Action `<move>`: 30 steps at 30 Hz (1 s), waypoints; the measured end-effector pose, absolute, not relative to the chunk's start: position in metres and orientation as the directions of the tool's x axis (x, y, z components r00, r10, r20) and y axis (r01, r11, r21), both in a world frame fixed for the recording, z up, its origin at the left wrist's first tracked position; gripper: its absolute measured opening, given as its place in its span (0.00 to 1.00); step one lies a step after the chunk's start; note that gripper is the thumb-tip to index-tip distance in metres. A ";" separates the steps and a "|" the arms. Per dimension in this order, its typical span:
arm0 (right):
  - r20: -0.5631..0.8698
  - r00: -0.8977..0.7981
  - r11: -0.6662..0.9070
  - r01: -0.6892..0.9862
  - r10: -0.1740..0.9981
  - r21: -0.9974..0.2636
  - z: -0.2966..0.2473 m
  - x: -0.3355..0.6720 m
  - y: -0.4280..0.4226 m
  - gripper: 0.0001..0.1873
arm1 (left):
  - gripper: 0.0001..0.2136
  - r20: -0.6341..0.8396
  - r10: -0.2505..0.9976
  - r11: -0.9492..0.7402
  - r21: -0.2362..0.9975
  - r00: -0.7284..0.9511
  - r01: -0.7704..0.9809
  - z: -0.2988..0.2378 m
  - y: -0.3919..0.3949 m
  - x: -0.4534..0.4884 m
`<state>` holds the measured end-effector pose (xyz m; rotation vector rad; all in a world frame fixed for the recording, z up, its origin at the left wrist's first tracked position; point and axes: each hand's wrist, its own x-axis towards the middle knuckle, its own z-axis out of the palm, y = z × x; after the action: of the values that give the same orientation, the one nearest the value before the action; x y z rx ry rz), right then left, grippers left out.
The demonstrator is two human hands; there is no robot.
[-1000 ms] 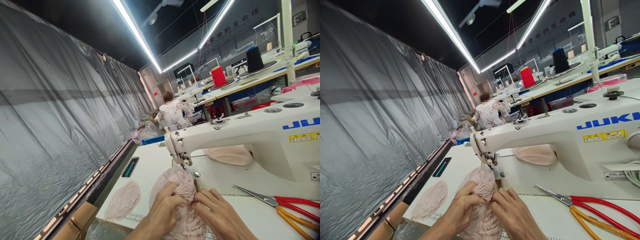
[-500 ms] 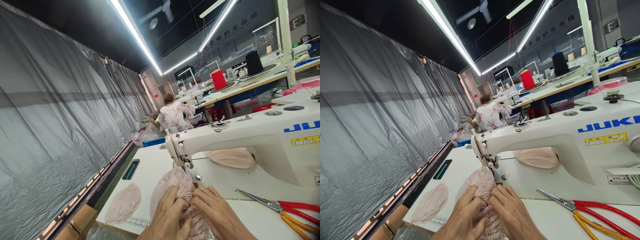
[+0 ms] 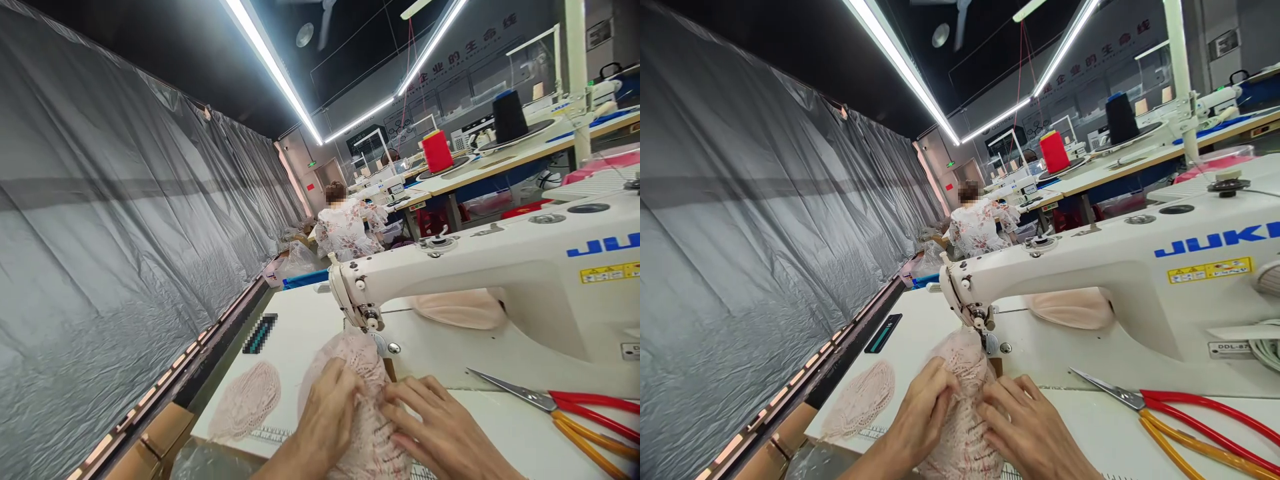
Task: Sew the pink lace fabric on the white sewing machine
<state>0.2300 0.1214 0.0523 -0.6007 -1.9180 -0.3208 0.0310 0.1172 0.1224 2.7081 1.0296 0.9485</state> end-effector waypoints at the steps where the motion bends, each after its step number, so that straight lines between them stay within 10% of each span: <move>1: 0.916 -0.322 0.835 0.549 0.239 -0.025 0.050 0.228 0.122 0.11 | 0.10 0.513 0.597 -0.792 0.255 0.616 0.555 0.122 0.117 0.031; 30: 0.862 -0.398 0.847 0.527 0.314 -0.065 0.048 0.227 0.118 0.16 | 0.17 0.381 0.643 -0.760 0.205 0.665 0.617 0.126 0.105 0.033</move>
<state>0.2275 0.1181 0.0483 -0.6174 -2.0166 -0.2668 0.0333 0.1047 0.1264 2.8127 1.0649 0.6780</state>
